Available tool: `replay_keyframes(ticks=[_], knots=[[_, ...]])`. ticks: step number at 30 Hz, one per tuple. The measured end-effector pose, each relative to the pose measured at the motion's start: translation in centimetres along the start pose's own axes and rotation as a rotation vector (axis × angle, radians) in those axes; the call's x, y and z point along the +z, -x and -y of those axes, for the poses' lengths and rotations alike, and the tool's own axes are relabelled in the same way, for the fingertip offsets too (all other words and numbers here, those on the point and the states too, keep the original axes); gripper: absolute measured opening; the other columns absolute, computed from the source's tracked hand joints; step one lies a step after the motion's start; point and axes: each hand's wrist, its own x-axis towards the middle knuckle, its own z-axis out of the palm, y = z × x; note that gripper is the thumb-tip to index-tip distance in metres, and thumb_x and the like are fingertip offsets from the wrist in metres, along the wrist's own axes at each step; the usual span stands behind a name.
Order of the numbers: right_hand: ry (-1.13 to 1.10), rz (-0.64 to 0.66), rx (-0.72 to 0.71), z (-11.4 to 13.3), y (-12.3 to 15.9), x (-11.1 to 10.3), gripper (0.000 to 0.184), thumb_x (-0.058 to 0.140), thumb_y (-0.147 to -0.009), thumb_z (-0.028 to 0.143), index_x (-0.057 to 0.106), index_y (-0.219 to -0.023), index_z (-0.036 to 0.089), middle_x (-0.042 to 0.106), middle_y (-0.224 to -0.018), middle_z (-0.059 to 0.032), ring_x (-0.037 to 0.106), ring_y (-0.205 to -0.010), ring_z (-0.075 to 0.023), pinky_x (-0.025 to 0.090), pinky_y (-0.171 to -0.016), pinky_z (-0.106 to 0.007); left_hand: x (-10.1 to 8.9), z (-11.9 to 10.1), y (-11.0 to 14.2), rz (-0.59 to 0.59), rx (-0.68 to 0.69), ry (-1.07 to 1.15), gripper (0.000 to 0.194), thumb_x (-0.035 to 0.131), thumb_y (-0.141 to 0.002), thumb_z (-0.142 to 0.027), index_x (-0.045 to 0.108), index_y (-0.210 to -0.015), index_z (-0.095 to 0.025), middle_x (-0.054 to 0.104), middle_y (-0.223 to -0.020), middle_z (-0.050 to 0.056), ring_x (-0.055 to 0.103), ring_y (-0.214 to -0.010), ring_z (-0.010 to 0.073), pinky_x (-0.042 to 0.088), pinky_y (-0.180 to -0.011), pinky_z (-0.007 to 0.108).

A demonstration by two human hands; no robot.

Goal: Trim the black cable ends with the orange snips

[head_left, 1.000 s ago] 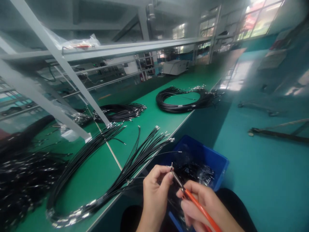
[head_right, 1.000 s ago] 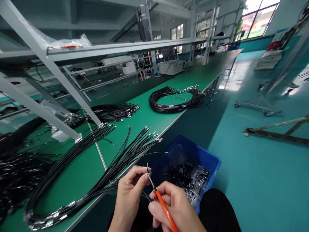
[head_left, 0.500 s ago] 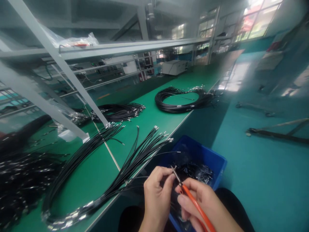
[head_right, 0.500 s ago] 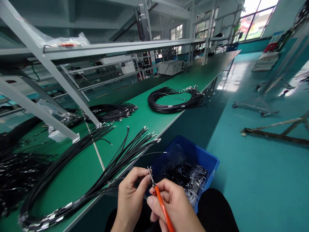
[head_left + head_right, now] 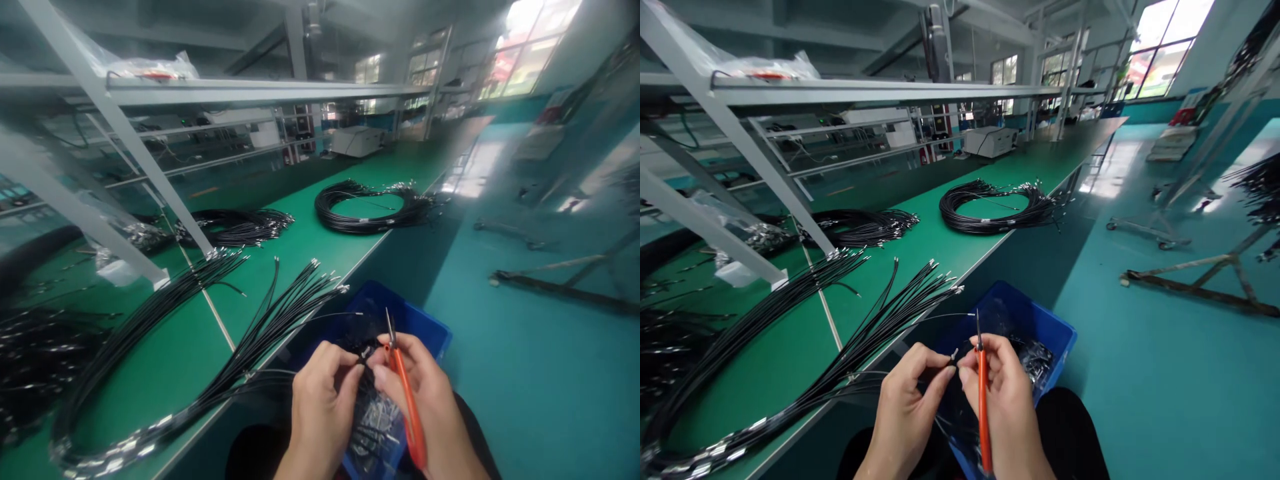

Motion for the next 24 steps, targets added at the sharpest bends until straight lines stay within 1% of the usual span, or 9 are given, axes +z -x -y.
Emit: replay_keyframes(ticks=[2,4,6,9,11,15,18,21,24], knots=[[-0.056,-0.041,-0.006,0.4,-0.2,0.6,0.037,0.074,-0.066,0.032,0.054,-0.095,0.021,0.062,-0.072,0.0005,0.058,-0.059,-0.0147,0.048,-0.056,-0.026,0.2,-0.1,0.1,0.015,0.022,-0.050,0.012,0.056,-0.080,-0.015,0.062,-0.070,-0.020,0.058,-0.067,0.001,0.055,-0.059,0.0153,0.039,-0.055,0.023],[-0.070,-0.046,0.009,0.4,-0.5,1.0,0.037,0.075,-0.065,0.032,0.054,-0.094,0.020,0.060,-0.067,0.0025,0.054,-0.051,-0.0127,0.043,-0.047,-0.023,0.4,-0.1,0.3,0.012,0.058,-0.135,0.014,0.054,-0.080,-0.015,0.061,-0.069,-0.020,0.057,-0.066,0.001,0.054,-0.058,0.0152,0.038,-0.053,0.022],[-0.057,-0.045,0.028,0.3,-0.7,1.1,0.037,0.076,-0.064,0.031,0.055,-0.092,0.020,0.058,-0.063,0.0044,0.053,-0.048,-0.0118,0.042,-0.044,-0.022,0.6,-0.1,0.4,0.002,0.091,-0.227,0.015,0.053,-0.081,-0.016,0.061,-0.070,-0.020,0.057,-0.066,0.002,0.054,-0.058,0.0155,0.037,-0.052,0.022],[-0.027,-0.056,0.028,-0.1,-0.8,1.0,0.036,0.076,-0.063,0.024,0.055,-0.092,0.020,0.060,-0.066,0.0039,0.059,-0.058,-0.0144,0.049,-0.056,-0.024,0.8,-0.1,0.5,-0.012,0.102,-0.301,0.014,0.052,-0.081,-0.017,0.060,-0.070,-0.020,0.057,-0.067,0.003,0.055,-0.058,0.0155,0.036,-0.051,0.022],[-0.028,-0.056,0.011,-0.3,-0.6,1.0,0.035,0.074,-0.063,0.021,0.054,-0.092,0.020,0.061,-0.070,0.0026,0.063,-0.067,-0.0165,0.051,-0.064,-0.027,0.8,-0.1,0.4,-0.014,0.088,-0.314,0.015,0.052,-0.081,-0.017,0.059,-0.068,-0.020,0.057,-0.066,0.003,0.055,-0.057,0.0152,0.036,-0.051,0.022],[-0.002,-0.082,-0.055,-0.7,-0.3,1.2,0.033,0.071,-0.067,0.025,0.053,-0.094,0.022,0.063,-0.072,0.0019,0.064,-0.071,-0.0170,0.052,-0.066,-0.026,0.7,-0.1,0.4,-0.010,0.080,-0.350,0.016,0.051,-0.082,-0.017,0.058,-0.068,-0.020,0.057,-0.066,0.003,0.055,-0.057,0.0154,0.035,-0.051,0.022],[0.126,-0.122,-0.116,-0.8,-0.4,1.3,0.031,0.067,-0.069,0.027,0.053,-0.096,0.021,0.065,-0.078,-0.0016,0.065,-0.073,-0.0190,0.054,-0.068,-0.030,0.8,0.1,0.6,-0.008,0.090,-0.402,0.016,0.050,-0.083,-0.019,0.058,-0.070,-0.020,0.057,-0.068,0.003,0.055,-0.058,0.0160,0.036,-0.052,0.023],[0.370,-0.186,-0.182,-0.9,-0.4,1.3,0.025,0.061,-0.072,0.025,0.053,-0.096,0.021,0.067,-0.086,-0.0064,0.066,-0.076,-0.0217,0.053,-0.069,-0.033,1.1,0.3,0.7,-0.016,0.124,-0.455,0.016,0.051,-0.084,-0.020,0.059,-0.070,-0.019,0.057,-0.067,0.004,0.055,-0.058,0.0161,0.035,-0.052,0.024],[0.618,-0.248,-0.282,-0.8,0.4,1.6,0.023,0.056,-0.071,0.018,0.056,-0.093,0.023,0.069,-0.081,-0.0052,0.066,-0.070,-0.0226,0.051,-0.063,-0.033,1.4,0.4,0.9,-0.038,0.142,-0.458,0.016,0.053,-0.082,-0.020,0.059,-0.068,-0.020,0.055,-0.065,0.003,0.053,-0.057,0.0160,0.034,-0.052,0.024]])
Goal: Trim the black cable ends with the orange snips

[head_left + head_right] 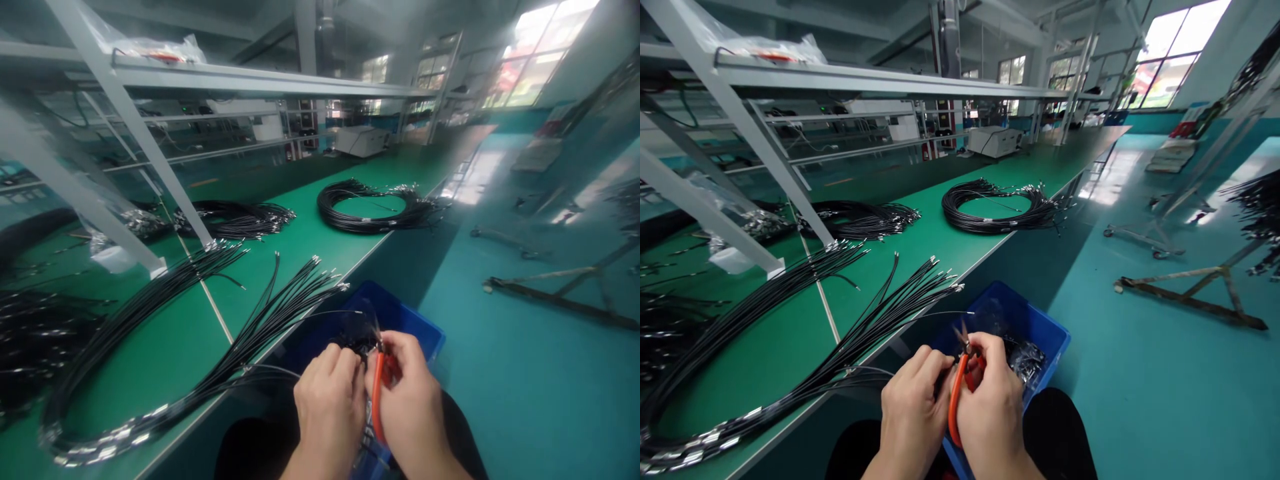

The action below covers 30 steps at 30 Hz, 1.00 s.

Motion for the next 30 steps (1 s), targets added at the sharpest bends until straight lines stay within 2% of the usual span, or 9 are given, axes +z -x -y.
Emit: replay_keyframes(ticks=[3,5,10,14,16,19,21,23,30], knots=[[0.007,-0.003,-0.179,0.5,1.1,-0.1,0.023,0.057,-0.069,0.017,0.059,-0.091,0.024,0.070,-0.079,-0.0030,0.065,-0.067,-0.0213,0.050,-0.063,-0.030,0.0,0.1,0.0,0.007,-0.055,0.097,0.015,0.055,-0.078,-0.015,0.056,-0.064,-0.020,0.052,-0.063,0.001,0.050,-0.056,0.0150,0.032,-0.050,0.023],[-0.103,0.076,-0.208,0.6,1.3,-0.4,0.023,0.058,-0.070,0.019,0.060,-0.092,0.025,0.070,-0.083,-0.0027,0.065,-0.071,-0.0205,0.050,-0.063,-0.028,-0.2,0.3,-0.2,0.027,-0.129,0.234,0.016,0.055,-0.076,-0.011,0.055,-0.063,-0.019,0.052,-0.064,0.000,0.051,-0.056,0.0139,0.033,-0.050,0.022],[-0.498,0.454,0.102,-0.4,-0.8,-2.4,0.032,0.068,-0.062,0.012,0.060,-0.091,0.023,0.067,-0.075,0.0000,0.063,-0.069,-0.0149,0.050,-0.065,-0.023,-0.7,1.5,-0.9,0.065,-0.255,0.562,0.011,0.055,-0.080,-0.015,0.060,-0.071,-0.019,0.057,-0.069,-0.001,0.055,-0.064,0.0138,0.039,-0.059,0.022],[-0.627,0.858,0.310,-1.8,-2.2,-3.8,0.028,0.073,-0.065,0.022,0.063,-0.091,0.017,0.070,-0.071,-0.0047,0.053,-0.049,-0.0077,0.040,-0.046,-0.018,-1.2,2.2,-1.2,0.095,-0.274,0.676,0.009,0.058,-0.079,-0.018,0.061,-0.071,-0.018,0.055,-0.068,-0.002,0.052,-0.064,0.0141,0.040,-0.060,0.023],[-0.667,0.946,0.374,-2.3,-2.2,-3.9,0.030,0.074,-0.066,0.029,0.063,-0.091,0.016,0.069,-0.067,-0.0046,0.043,-0.039,-0.0041,0.032,-0.038,-0.016,-1.4,2.2,-1.3,0.099,-0.280,0.707,0.009,0.058,-0.079,-0.019,0.061,-0.071,-0.018,0.054,-0.068,-0.002,0.051,-0.064,0.0140,0.039,-0.059,0.023],[-0.728,0.748,0.375,-2.5,-1.9,-3.3,0.034,0.076,-0.063,0.030,0.061,-0.091,0.018,0.066,-0.065,-0.0002,0.045,-0.042,-0.0055,0.033,-0.040,-0.016,-1.7,2.0,-1.2,0.102,-0.284,0.716,0.008,0.060,-0.078,-0.018,0.061,-0.070,-0.017,0.055,-0.068,-0.001,0.050,-0.063,0.0137,0.038,-0.059,0.023],[-0.689,0.520,0.302,-2.3,-1.7,-2.8,0.035,0.076,-0.064,0.025,0.059,-0.093,0.022,0.066,-0.070,0.0012,0.056,-0.057,-0.0096,0.042,-0.052,-0.018,-1.8,1.7,-1.2,0.111,-0.276,0.702,0.008,0.060,-0.077,-0.018,0.060,-0.070,-0.017,0.055,-0.067,-0.002,0.050,-0.063,0.0133,0.038,-0.059,0.022],[-0.624,0.398,0.230,-1.8,-1.7,-2.3,0.035,0.075,-0.066,0.022,0.057,-0.096,0.024,0.067,-0.077,0.0012,0.059,-0.070,-0.0121,0.045,-0.064,-0.021,-1.9,1.5,-1.1,0.129,-0.264,0.692,0.008,0.060,-0.077,-0.016,0.060,-0.068,-0.017,0.054,-0.067,-0.002,0.050,-0.062,0.0129,0.037,-0.058,0.022],[-0.727,0.452,0.267,-0.5,-1.6,-1.6,0.033,0.071,-0.074,0.025,0.052,-0.100,0.026,0.063,-0.079,0.0041,0.052,-0.065,-0.0089,0.043,-0.063,-0.020,-1.9,1.1,-1.1,0.179,-0.251,0.699,0.011,0.059,-0.075,-0.013,0.058,-0.065,-0.017,0.053,-0.066,-0.002,0.050,-0.061,0.0123,0.036,-0.057,0.021]])
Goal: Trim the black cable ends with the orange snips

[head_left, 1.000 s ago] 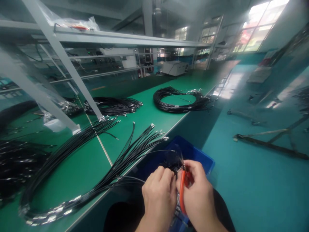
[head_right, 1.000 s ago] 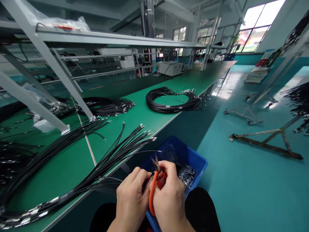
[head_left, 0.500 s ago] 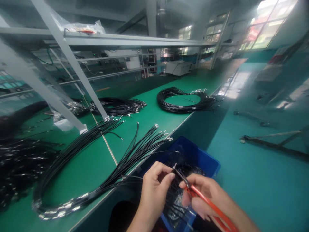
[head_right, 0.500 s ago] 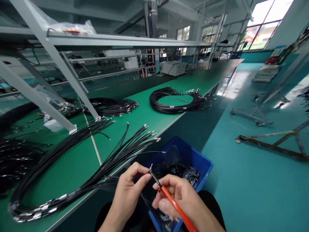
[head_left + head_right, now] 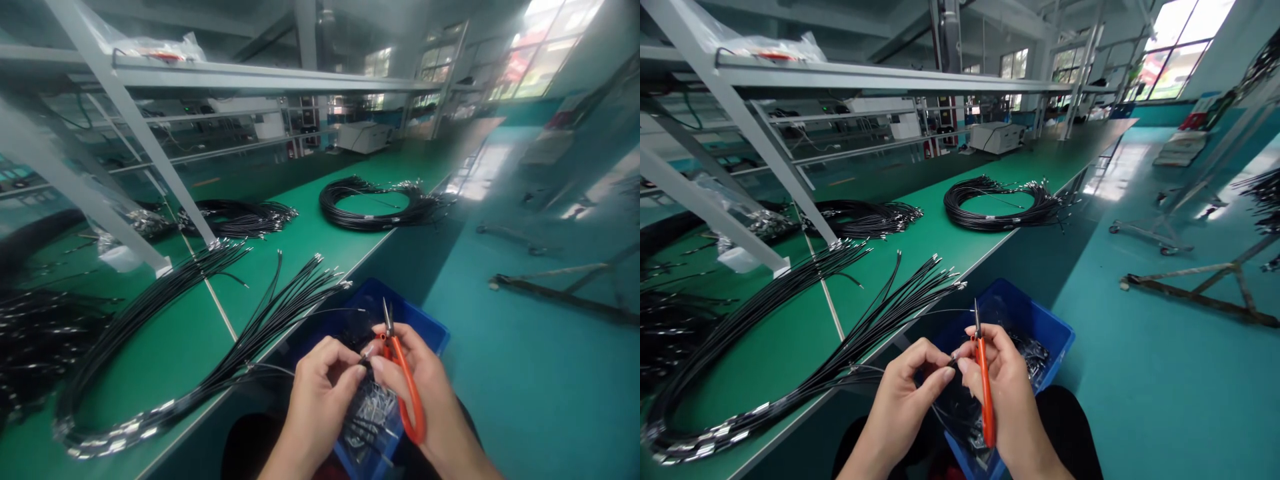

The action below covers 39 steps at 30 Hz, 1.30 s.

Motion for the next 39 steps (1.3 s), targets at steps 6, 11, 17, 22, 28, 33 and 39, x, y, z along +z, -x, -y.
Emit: replay_keyframes(ticks=[6,11,17,22,28,33,39], knots=[[-0.012,-0.019,0.011,0.3,0.0,0.5,0.033,0.074,-0.072,0.025,0.053,-0.097,0.025,0.060,-0.074,0.0057,0.048,-0.060,-0.0073,0.040,-0.059,-0.019,0.0,-0.2,0.2,0.015,-0.008,-0.032,0.012,0.059,-0.076,-0.012,0.058,-0.065,-0.018,0.054,-0.067,-0.002,0.051,-0.062,0.0123,0.037,-0.058,0.021],[-0.010,-0.016,0.016,0.1,-0.1,0.5,0.033,0.074,-0.071,0.025,0.052,-0.096,0.025,0.060,-0.075,0.0059,0.052,-0.067,-0.0088,0.043,-0.063,-0.019,0.1,0.0,0.4,-0.003,0.030,-0.109,0.013,0.059,-0.077,-0.012,0.057,-0.065,-0.019,0.054,-0.066,-0.002,0.051,-0.061,0.0119,0.037,-0.057,0.021],[0.234,-0.161,-0.097,-0.7,0.0,1.2,0.032,0.071,-0.071,0.028,0.053,-0.096,0.025,0.059,-0.080,0.0022,0.058,-0.075,-0.0152,0.048,-0.069,-0.025,0.8,0.0,0.9,-0.075,0.119,-0.277,0.015,0.052,-0.083,-0.015,0.061,-0.071,-0.020,0.054,-0.068,0.000,0.050,-0.060,0.0128,0.035,-0.055,0.022],[0.294,-0.124,-0.094,-0.1,0.1,0.2,0.034,0.069,-0.072,0.029,0.053,-0.102,0.024,0.063,-0.087,-0.0018,0.060,-0.086,-0.0194,0.048,-0.078,-0.030,0.1,0.1,0.6,-0.067,0.043,-0.115,0.012,0.056,-0.080,-0.015,0.059,-0.070,-0.019,0.055,-0.068,-0.001,0.051,-0.061,0.0128,0.038,-0.057,0.022],[0.179,0.255,0.201,1.3,0.9,-2.2,0.028,0.071,-0.068,0.029,0.061,-0.092,0.018,0.066,-0.069,-0.0021,0.047,-0.046,-0.0087,0.035,-0.044,-0.021,-0.9,0.1,0.1,-0.077,-0.024,0.015,0.009,0.059,-0.077,-0.017,0.060,-0.067,-0.017,0.053,-0.065,-0.002,0.049,-0.060,0.0131,0.037,-0.056,0.022],[0.070,0.293,0.356,2.3,2.1,-2.1,0.023,0.066,-0.069,0.033,0.064,-0.086,0.018,0.067,-0.069,-0.0044,0.041,-0.046,-0.0086,0.030,-0.046,-0.022,-0.9,-0.1,-0.2,-0.084,-0.028,0.049,0.009,0.059,-0.077,-0.018,0.060,-0.068,-0.017,0.054,-0.066,-0.001,0.049,-0.061,0.0133,0.038,-0.058,0.023],[0.039,0.368,0.449,2.2,2.1,-1.7,0.019,0.065,-0.069,0.026,0.061,-0.086,0.018,0.064,-0.061,-0.0012,0.038,-0.044,-0.0074,0.025,-0.042,-0.020,-0.9,-0.1,0.1,-0.107,0.007,0.019,0.009,0.058,-0.078,-0.018,0.059,-0.069,-0.018,0.056,-0.068,-0.001,0.051,-0.063,0.0138,0.040,-0.059,0.023]])
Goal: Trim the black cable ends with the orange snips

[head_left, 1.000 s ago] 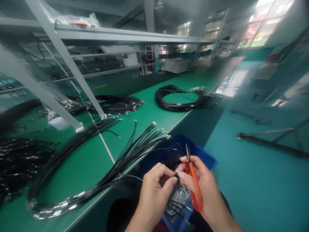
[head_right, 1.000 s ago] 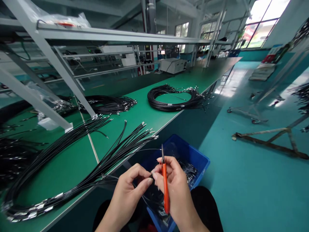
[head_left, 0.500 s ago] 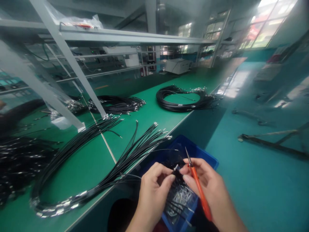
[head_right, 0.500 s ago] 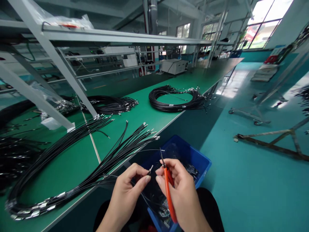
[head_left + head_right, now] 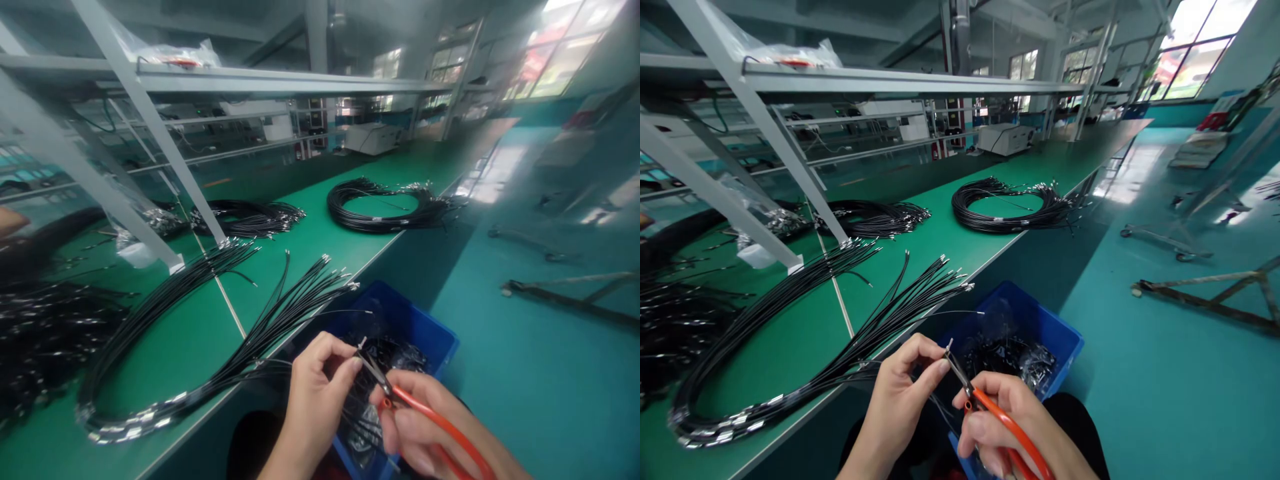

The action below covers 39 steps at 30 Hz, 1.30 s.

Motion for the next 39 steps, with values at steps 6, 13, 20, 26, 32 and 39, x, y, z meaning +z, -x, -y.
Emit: replay_keyframes(ticks=[6,13,20,26,32,39], knots=[[0.069,-0.504,-0.416,-1.2,-1.7,1.2,0.032,0.074,-0.065,0.027,0.058,-0.093,0.022,0.065,-0.074,0.0003,0.059,-0.068,-0.0139,0.046,-0.063,-0.022,0.9,0.0,0.5,-0.068,0.092,-0.173,0.010,0.058,-0.080,-0.017,0.057,-0.069,-0.019,0.054,-0.066,-0.002,0.052,-0.060,0.0132,0.040,-0.057,0.023],[0.114,-0.698,-0.488,-0.9,-3.3,2.4,0.039,0.076,-0.064,0.031,0.056,-0.096,0.024,0.063,-0.080,-0.0018,0.061,-0.077,-0.0206,0.053,-0.068,-0.030,2.1,-0.5,1.0,-0.079,0.136,-0.342,0.015,0.054,-0.081,-0.017,0.058,-0.067,-0.020,0.055,-0.064,0.000,0.053,-0.056,0.0133,0.038,-0.052,0.023],[0.157,-0.751,-0.543,-1.3,-3.6,2.9,0.033,0.070,-0.070,0.032,0.055,-0.098,0.023,0.065,-0.084,-0.0029,0.063,-0.083,-0.0208,0.052,-0.075,-0.032,2.2,-0.4,0.8,-0.081,0.124,-0.367,0.016,0.054,-0.080,-0.017,0.058,-0.065,-0.019,0.055,-0.064,0.000,0.053,-0.056,0.0134,0.038,-0.052,0.022],[0.238,-0.831,-0.567,-1.9,-4.1,2.8,0.027,0.067,-0.072,0.030,0.057,-0.096,0.023,0.067,-0.087,-0.0060,0.065,-0.081,-0.0220,0.052,-0.070,-0.031,2.2,-0.2,1.0,-0.072,0.115,-0.415,0.015,0.053,-0.081,-0.017,0.058,-0.067,-0.020,0.056,-0.066,0.001,0.054,-0.058,0.0144,0.037,-0.052,0.023],[0.572,-0.950,-0.674,-2.7,-4.1,2.3,0.028,0.065,-0.068,0.019,0.061,-0.095,0.025,0.070,-0.088,-0.0062,0.066,-0.074,-0.0240,0.052,-0.067,-0.034,2.1,0.2,1.1,-0.066,0.150,-0.463,0.014,0.054,-0.082,-0.020,0.059,-0.069,-0.021,0.058,-0.069,0.003,0.056,-0.062,0.0162,0.038,-0.054,0.023],[1.065,-0.895,-1.023,-2.0,-3.5,3.0,0.031,0.054,-0.070,0.004,0.062,-0.090,0.026,0.067,-0.070,-0.0024,0.060,-0.057,-0.0205,0.047,-0.061,-0.032,2.0,0.1,1.4,-0.070,0.136,-0.412,0.016,0.053,-0.081,-0.015,0.057,-0.066,-0.021,0.057,-0.069,0.002,0.054,-0.063,0.0159,0.037,-0.055,0.023]])
